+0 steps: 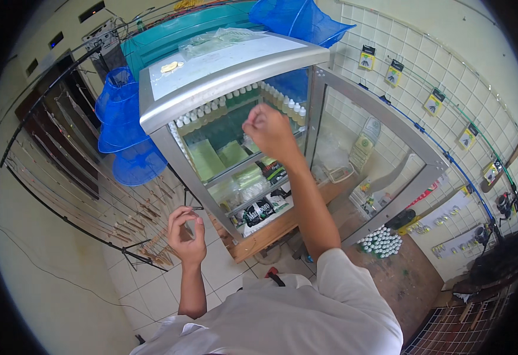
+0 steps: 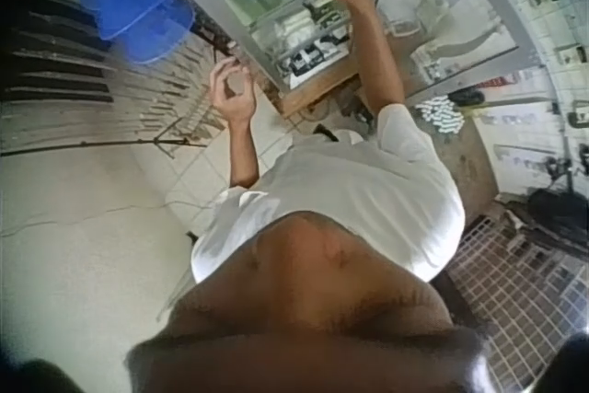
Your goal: Organizing and restocking small bottles of fishing bait into a glass display cabinet.
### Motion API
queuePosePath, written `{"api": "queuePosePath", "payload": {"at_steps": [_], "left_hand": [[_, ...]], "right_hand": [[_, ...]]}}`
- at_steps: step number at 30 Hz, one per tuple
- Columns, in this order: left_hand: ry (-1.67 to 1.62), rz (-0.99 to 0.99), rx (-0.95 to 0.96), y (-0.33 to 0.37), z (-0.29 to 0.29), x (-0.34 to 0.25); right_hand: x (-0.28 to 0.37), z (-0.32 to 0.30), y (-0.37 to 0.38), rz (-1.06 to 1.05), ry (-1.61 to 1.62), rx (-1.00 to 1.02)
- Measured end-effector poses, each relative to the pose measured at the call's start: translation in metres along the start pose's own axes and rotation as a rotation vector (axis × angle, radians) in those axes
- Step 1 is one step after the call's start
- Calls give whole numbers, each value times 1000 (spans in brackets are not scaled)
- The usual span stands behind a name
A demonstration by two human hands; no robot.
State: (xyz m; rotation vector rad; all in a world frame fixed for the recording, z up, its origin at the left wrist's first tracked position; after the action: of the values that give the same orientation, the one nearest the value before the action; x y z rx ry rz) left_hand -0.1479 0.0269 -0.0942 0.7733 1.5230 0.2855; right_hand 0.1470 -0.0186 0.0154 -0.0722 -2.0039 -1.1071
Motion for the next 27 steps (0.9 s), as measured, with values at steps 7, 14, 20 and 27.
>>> {"api": "queuePosePath", "payload": {"at_steps": [7, 14, 20, 27], "left_hand": [[-73, -41, 42, -44, 13, -29], [-151, -151, 123, -96, 30, -44], [-234, -176, 213, -125, 64, -64], [-322, -124, 473, -146, 99, -88]], "right_hand": [[67, -55, -153, 262, 336, 46], [113, -164, -257, 152, 285, 161], [84, -218, -291, 150, 181, -746], [59, -200, -308, 498, 172, -597]]}}
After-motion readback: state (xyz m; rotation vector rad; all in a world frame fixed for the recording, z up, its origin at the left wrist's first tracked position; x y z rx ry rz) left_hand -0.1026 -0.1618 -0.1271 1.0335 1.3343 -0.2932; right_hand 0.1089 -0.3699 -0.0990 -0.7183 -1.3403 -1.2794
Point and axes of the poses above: each hand's wrist, its own y-axis towards the middle knuckle, its own z-axis out of the palm, x = y × z, the point moved 2 cm from there along y, towards the middle knuckle, and after that the axes turned 12 degrees about -z, right-handed, at the moved point
